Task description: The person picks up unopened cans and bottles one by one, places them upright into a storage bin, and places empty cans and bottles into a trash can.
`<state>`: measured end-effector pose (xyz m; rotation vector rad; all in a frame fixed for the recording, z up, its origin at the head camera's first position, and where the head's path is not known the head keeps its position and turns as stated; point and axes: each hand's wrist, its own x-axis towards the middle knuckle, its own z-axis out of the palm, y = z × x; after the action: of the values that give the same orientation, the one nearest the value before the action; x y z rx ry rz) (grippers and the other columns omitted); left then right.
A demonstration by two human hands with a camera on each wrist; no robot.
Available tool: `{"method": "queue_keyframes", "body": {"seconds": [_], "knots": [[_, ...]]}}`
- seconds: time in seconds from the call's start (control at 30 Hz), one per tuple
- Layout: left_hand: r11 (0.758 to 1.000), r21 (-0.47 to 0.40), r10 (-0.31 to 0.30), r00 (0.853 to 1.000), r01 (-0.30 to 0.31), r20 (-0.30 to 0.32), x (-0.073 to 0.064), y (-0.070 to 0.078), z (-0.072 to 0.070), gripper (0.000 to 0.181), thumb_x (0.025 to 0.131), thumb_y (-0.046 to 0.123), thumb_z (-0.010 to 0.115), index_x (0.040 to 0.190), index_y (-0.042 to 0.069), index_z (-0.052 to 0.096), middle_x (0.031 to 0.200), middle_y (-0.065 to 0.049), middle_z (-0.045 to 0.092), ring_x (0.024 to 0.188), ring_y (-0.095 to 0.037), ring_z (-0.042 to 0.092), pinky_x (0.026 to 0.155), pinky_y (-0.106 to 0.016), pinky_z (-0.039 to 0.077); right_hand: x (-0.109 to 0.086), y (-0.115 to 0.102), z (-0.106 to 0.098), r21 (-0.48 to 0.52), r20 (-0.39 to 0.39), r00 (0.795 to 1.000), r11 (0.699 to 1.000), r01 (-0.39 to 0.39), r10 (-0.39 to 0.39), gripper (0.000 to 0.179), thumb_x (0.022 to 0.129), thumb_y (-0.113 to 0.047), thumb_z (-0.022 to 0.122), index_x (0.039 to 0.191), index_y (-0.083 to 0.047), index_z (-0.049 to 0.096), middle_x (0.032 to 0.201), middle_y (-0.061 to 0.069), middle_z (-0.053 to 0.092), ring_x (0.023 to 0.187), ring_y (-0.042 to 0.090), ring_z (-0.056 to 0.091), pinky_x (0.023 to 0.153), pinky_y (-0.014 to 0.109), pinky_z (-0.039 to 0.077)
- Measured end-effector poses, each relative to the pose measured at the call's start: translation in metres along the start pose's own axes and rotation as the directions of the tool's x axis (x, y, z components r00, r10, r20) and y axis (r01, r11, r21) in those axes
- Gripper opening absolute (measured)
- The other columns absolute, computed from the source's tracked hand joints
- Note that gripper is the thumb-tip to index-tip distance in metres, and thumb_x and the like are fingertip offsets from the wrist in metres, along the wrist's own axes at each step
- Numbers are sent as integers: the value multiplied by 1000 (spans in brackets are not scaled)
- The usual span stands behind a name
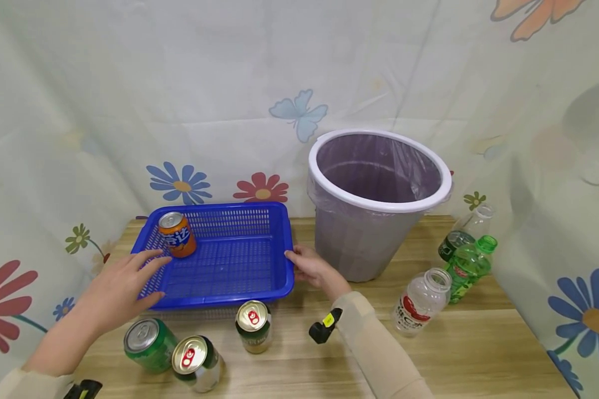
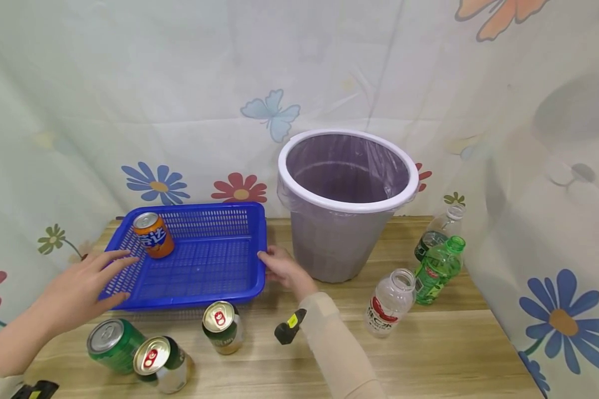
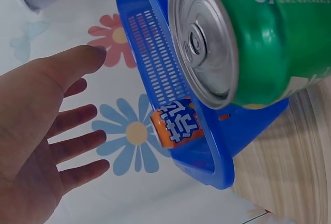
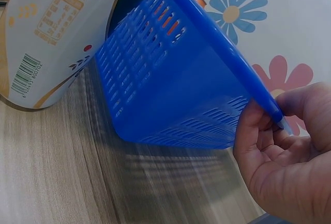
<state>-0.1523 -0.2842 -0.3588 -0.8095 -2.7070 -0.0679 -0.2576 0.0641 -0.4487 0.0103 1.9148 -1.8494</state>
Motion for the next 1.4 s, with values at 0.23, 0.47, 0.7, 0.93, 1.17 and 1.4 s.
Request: {"method": "queue_keyframes", "body": {"seconds": [0.23, 0.47, 0.7, 0.93, 1.17, 1.4], "knots": [[999, -2, -33, 999, 33, 12, -13, 4, -4, 70, 65, 28, 80, 126, 6, 52, 125, -21, 51, 106, -43, 51, 83, -60, 44, -1, -2, 3, 2, -16, 1000, 1000, -22, 22, 34, 97, -15, 42, 124, 6, 43, 112, 23, 56, 90, 25, 60, 72, 34, 55], [998, -40, -49, 999, 50, 24, -27, 13, 3, 74, 65, 31, 80, 129, 9, 50, 128, -19, 50, 108, -42, 52, 83, -59, 45, -1, -2, 2, 20, -11, 1000, 1000, -23, 23, 34, 97, -15, 42, 125, 5, 43, 111, 23, 56, 89, 23, 60, 72, 33, 55], [989, -81, -117, 991, 122, 66, -45, 18, 9, 72, 67, 33, 78, 130, 10, 49, 129, -17, 49, 109, -41, 51, 85, -58, 43, 1, 0, 2, 22, -5, 1000, 1000, -13, 13, 33, 98, -15, 41, 124, 5, 44, 109, 22, 57, 85, 21, 60, 75, 37, 54], [987, -69, -142, 989, 145, 50, -62, 21, 15, 76, 63, 37, 80, 129, 11, 50, 127, -15, 50, 107, -40, 53, 83, -57, 45, 1, 0, 2, 35, -6, 1000, 999, -17, 18, 31, 97, -14, 42, 122, 5, 44, 108, 22, 58, 82, 20, 61, 73, 36, 54], [989, -81, -124, 992, 125, 14, -69, 25, 22, 80, 56, 37, 83, 125, 9, 53, 121, -14, 54, 101, -36, 57, 78, -54, 47, 1, -1, 2, 34, -15, 1000, 999, -8, 9, 30, 97, -14, 42, 121, 5, 45, 107, 23, 59, 81, 19, 61, 72, 35, 54], [977, -93, -178, 973, 193, 146, -72, 29, 25, 82, 58, 38, 83, 128, 12, 51, 122, -12, 54, 105, -35, 55, 83, -56, 45, 0, -1, 3, 40, -14, 1000, 999, -16, 17, 30, 97, -13, 42, 121, 5, 45, 109, 23, 58, 81, 19, 61, 74, 36, 54]]}}
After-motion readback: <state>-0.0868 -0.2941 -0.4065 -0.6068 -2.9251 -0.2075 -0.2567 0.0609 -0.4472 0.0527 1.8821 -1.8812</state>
